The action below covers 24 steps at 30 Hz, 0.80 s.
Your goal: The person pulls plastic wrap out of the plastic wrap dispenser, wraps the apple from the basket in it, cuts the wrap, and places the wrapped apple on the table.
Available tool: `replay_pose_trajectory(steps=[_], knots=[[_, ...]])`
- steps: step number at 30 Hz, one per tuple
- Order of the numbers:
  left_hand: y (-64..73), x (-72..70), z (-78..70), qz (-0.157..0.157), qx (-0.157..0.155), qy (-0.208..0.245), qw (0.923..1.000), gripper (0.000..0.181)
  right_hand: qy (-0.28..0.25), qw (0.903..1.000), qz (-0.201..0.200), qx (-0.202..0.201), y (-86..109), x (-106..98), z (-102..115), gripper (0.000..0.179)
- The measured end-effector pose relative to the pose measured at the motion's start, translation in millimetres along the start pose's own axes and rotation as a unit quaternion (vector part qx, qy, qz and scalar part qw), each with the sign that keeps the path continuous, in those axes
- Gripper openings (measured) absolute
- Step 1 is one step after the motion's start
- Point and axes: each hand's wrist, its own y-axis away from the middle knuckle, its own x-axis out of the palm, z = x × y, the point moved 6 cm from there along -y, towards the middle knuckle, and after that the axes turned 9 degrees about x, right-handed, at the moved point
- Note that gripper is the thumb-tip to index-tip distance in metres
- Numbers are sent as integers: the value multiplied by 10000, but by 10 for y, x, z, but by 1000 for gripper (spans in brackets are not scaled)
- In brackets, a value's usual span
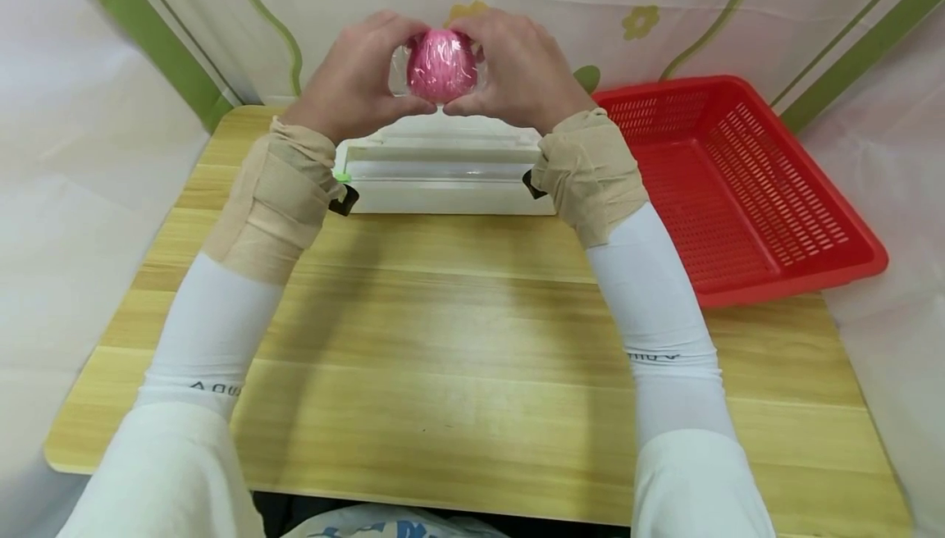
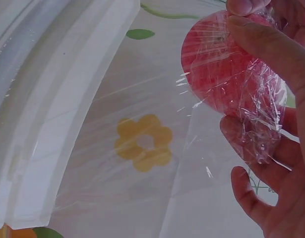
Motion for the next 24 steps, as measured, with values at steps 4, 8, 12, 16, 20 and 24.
replay_pose_trajectory(steps=[4, 8, 12, 16, 20, 24], knots=[[-25, -29, -19, -33, -13, -19, 10000, 74, 38, 9999, -97, -70, 0, -45, 16, 75], [-47, -68, -38, -89, -20, -40, 10000, 73, 78, 9997, -202, -116, -5, -93, 39, 76], [-62, -109, -58, -114, -24, -98, 9999, 72, 124, 9997, -204, -38, -9, -134, 61, 76], [-76, -142, -76, -96, -52, -159, 9998, 72, 180, 9997, -170, 27, -5, -172, 88, 76], [-81, -176, -92, -64, -131, -195, 9997, 72, 239, 9996, -164, 20, -8, -209, 117, 75], [-97, -219, -115, -14, -183, -289, 9994, 72, 347, 9993, -154, -6, -21, -253, 155, 72]])
